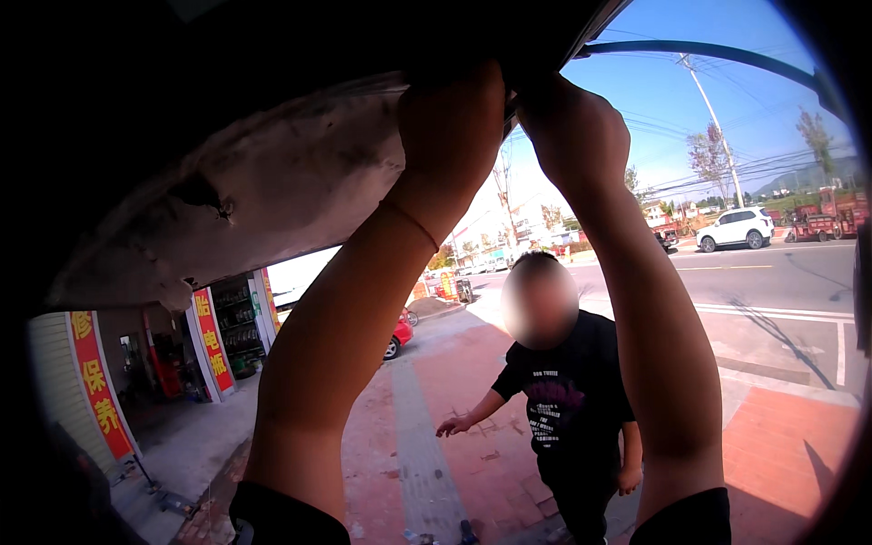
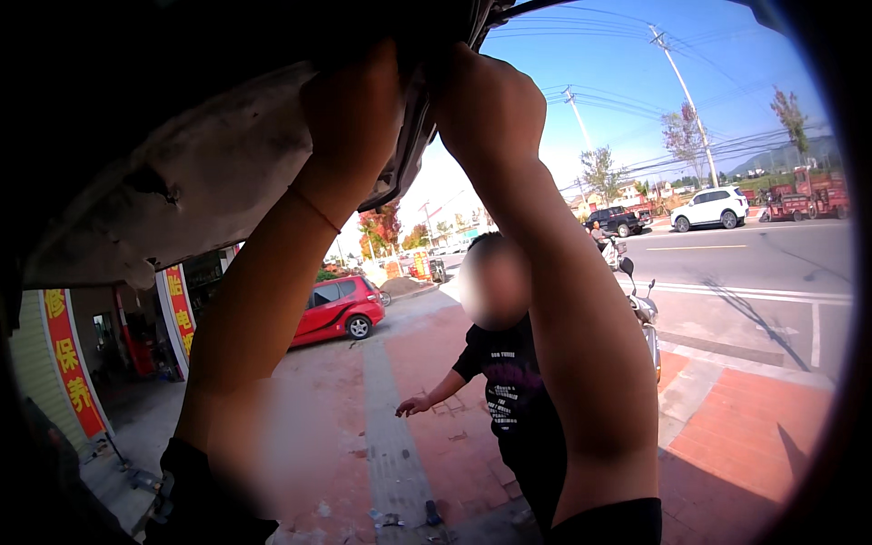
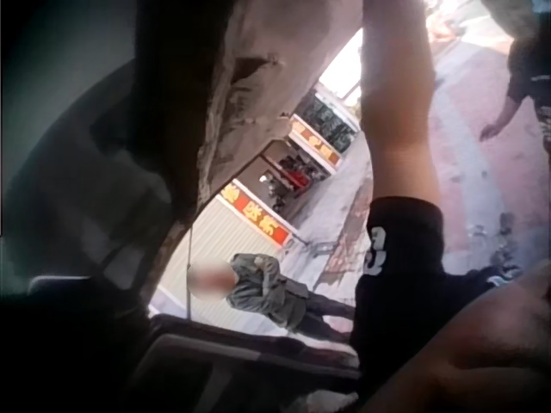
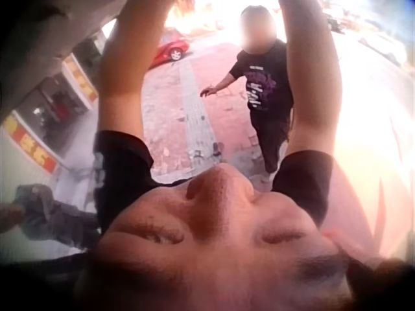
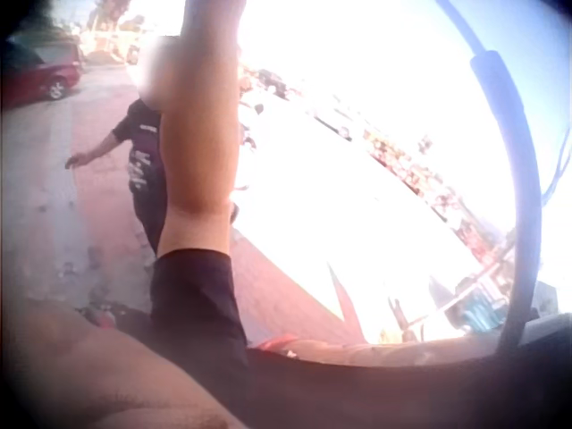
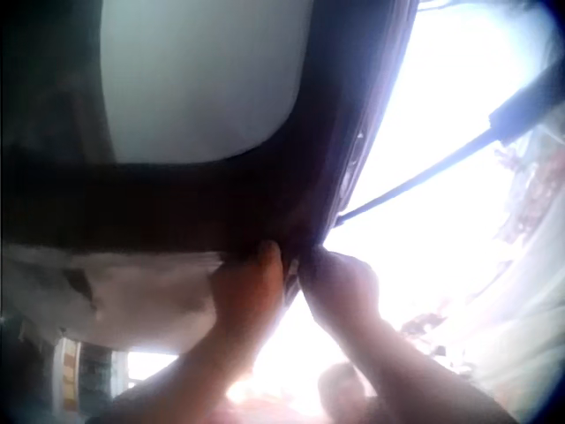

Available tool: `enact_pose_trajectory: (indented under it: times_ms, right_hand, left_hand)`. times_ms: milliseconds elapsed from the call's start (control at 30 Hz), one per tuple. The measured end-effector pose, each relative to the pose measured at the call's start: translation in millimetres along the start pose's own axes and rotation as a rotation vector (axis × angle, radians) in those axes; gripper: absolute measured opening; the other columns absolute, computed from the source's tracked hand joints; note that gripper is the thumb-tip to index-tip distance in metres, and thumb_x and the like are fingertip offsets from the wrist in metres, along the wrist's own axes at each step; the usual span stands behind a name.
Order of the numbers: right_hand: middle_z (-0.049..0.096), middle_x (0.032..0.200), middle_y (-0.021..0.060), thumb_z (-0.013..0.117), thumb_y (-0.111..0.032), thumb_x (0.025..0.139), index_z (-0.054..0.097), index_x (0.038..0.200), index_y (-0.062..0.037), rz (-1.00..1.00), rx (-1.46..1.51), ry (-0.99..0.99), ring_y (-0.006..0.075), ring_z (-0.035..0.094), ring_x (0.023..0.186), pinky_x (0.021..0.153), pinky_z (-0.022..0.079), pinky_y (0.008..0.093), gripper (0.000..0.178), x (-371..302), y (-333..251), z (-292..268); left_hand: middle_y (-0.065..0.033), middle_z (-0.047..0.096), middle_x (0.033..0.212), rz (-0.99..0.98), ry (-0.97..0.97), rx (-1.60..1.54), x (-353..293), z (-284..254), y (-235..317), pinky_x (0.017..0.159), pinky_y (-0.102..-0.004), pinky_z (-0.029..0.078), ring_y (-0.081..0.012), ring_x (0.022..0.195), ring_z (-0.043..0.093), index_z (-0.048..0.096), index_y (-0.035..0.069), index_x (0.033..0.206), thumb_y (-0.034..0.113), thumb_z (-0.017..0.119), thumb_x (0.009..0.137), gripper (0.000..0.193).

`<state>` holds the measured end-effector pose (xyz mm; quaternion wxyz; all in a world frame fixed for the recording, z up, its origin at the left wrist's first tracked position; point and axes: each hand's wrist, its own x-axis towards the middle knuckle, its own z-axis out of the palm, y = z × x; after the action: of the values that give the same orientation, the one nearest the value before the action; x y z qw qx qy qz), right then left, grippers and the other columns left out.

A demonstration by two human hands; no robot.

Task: The person applies yellow tape to the underside of an open car trunk lid, smoothing it along the edges and seams. The person then picks up a black plastic trunk liner panel, aligns it, and prepares to install it into the trunk.

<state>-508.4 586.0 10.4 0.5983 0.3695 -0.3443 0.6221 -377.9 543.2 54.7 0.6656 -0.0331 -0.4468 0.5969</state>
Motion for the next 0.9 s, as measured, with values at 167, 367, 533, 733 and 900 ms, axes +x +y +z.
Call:
enact_pose_trajectory:
  times_ms: [167,367,533,733,900]
  right_hand:
    - [0.070,0.077,0.0205,0.060,-0.034,0.093,0.072,0.091,-0.0076,0.337,0.229,-0.103,0.0409,0.070,0.080,0.073,0.055,0.0502,0.029,1,-24,-7]
    - [0.070,0.096,0.0149,0.063,-0.026,0.092,0.069,0.111,0.0054,1.445,0.640,-0.404,0.0256,0.068,0.086,0.078,0.055,0.0369,0.037,-232,75,71]
    - [0.075,0.084,0.0167,0.061,-0.023,0.091,0.075,0.100,0.0087,1.426,0.482,-0.587,0.0234,0.071,0.083,0.079,0.053,0.0360,0.035,-458,104,11]
    - [0.074,0.088,0.0131,0.061,-0.019,0.094,0.075,0.101,0.0072,1.343,0.807,-0.875,0.0183,0.068,0.079,0.074,0.053,0.0313,0.031,-471,41,15]
    - [0.074,0.090,0.0109,0.064,-0.019,0.094,0.074,0.103,0.0083,1.363,0.935,-0.996,0.0165,0.068,0.079,0.073,0.053,0.0285,0.031,-470,44,15]
  left_hand:
    - [-0.0107,0.066,0.063,0.023,-0.013,0.072,-1,-6,-1,0.053,-0.0377,0.056,-0.0294,0.057,0.069,0.063,0.010,0.081,0.024,0.073,0.086,0.018]
    - [-0.0126,0.067,0.070,0.062,0.032,0.102,-9,5,-1,0.053,-0.0374,0.056,-0.0270,0.061,0.070,0.063,0.009,0.082,0.024,0.070,0.090,0.018]
    - [-0.0061,0.062,0.071,0.269,-0.024,0.171,-17,29,1,0.051,-0.0352,0.053,-0.0223,0.066,0.064,0.063,0.009,0.091,0.020,0.068,0.090,0.013]
    - [-0.0084,0.057,0.100,0.445,-0.412,0.313,-43,17,0,0.069,-0.0375,0.054,-0.0243,0.093,0.058,0.060,0.012,0.096,0.023,0.073,0.081,0.022]
    - [-0.0094,0.055,0.099,0.578,-0.255,0.244,-25,-13,-18,0.081,-0.0436,0.048,-0.0274,0.093,0.055,0.063,0.010,0.102,0.017,0.073,0.076,0.029]
